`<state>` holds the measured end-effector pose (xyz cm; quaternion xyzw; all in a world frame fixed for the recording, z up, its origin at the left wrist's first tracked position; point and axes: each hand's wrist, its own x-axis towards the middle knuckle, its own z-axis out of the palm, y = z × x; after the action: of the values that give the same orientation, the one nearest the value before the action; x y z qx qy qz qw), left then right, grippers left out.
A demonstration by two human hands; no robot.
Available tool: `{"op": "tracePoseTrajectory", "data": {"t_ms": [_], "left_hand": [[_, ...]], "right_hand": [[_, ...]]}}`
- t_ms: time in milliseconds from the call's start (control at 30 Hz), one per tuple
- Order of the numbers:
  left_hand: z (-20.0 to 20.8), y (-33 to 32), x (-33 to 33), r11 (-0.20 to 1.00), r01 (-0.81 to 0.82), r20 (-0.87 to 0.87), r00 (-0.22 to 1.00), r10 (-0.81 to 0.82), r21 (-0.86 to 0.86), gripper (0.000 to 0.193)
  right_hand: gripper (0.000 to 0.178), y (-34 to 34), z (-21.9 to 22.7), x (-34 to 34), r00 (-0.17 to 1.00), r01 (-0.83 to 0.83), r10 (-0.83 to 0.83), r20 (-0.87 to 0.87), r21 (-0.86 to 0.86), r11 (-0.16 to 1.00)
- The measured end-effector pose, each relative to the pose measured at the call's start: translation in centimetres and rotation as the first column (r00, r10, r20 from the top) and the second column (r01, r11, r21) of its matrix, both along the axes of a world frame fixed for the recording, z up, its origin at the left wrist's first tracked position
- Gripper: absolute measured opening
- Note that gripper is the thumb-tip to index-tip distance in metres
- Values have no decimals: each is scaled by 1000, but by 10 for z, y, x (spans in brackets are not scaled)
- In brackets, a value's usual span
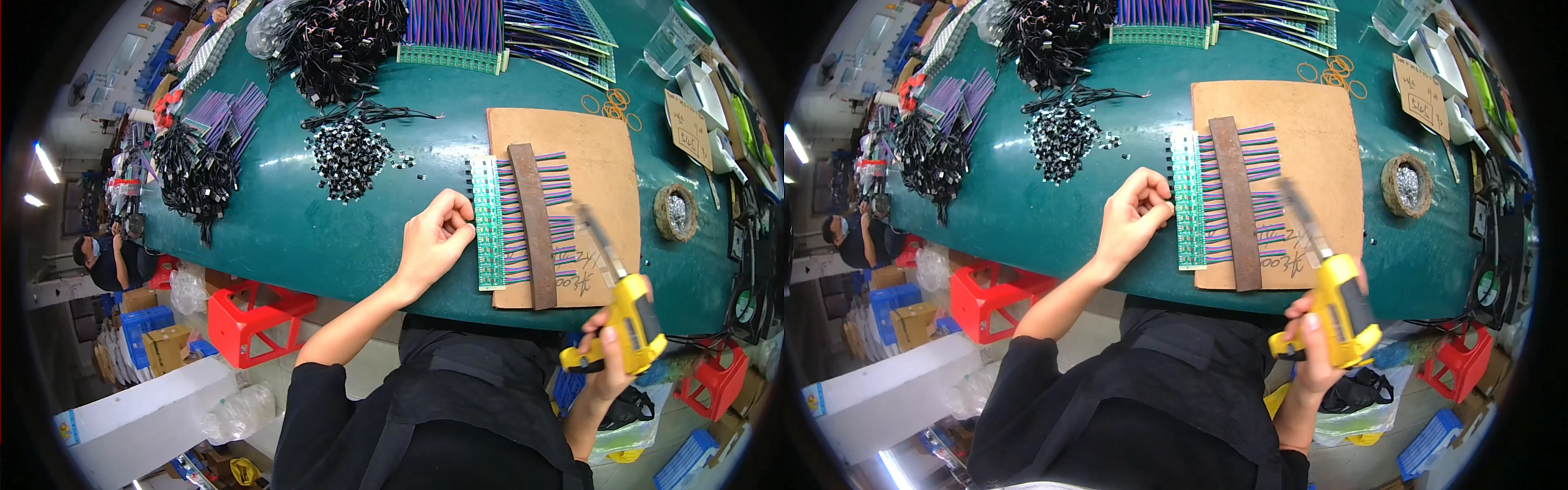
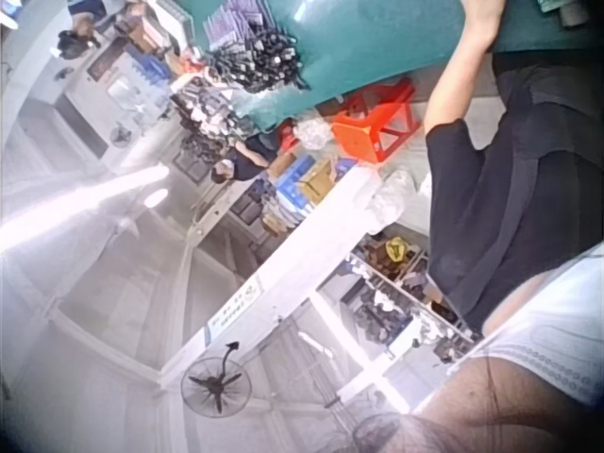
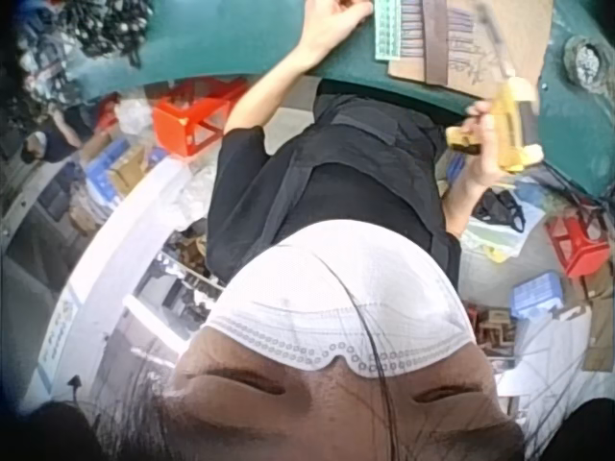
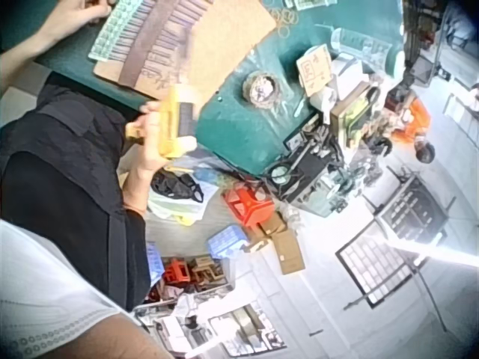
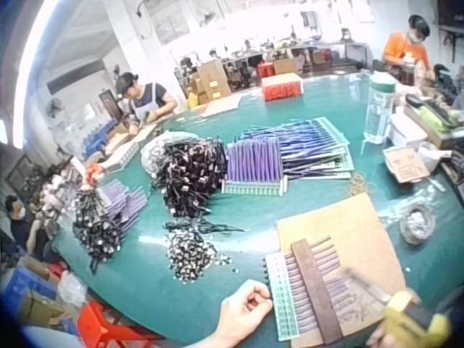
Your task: The person places electronic components onto circuit board strips and solders them in place using a soldering gun.
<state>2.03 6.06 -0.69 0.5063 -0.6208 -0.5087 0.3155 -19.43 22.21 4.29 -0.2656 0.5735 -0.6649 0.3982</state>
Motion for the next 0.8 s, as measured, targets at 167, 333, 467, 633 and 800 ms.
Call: {"op": "tracePoseTrajectory", "data": {"t_ms": [167, 333, 467, 633, 800], "left_hand": [[0, 0, 0, 1000, -3, -3, 1000, 3, 6, 12], [1, 0, 2, 1000, 22, 13, 1000, -22, -2, 12], [4, -4, 11, 994, 96, -45, 995, -94, 44, 12], [7, -25, 35, 878, 109, 301, 953, 43, -467, 11], [2, -56, 47, 802, 202, 500, 855, 135, -563, 12]], "right_hand": [[55, -3, -1, -53, 788, 230, -182, -588, 8, 973], [80, -11, -16, -84, 136, 165, 221, -966, 242, 956], [61, -3, -12, -92, 75, 102, 40, -996, 47, 994], [55, 14, 0, -68, 649, 91, -36, -760, 30, 995], [76, 15, 0, -25, 929, 4, 6, -371, 25, 1000]]}}
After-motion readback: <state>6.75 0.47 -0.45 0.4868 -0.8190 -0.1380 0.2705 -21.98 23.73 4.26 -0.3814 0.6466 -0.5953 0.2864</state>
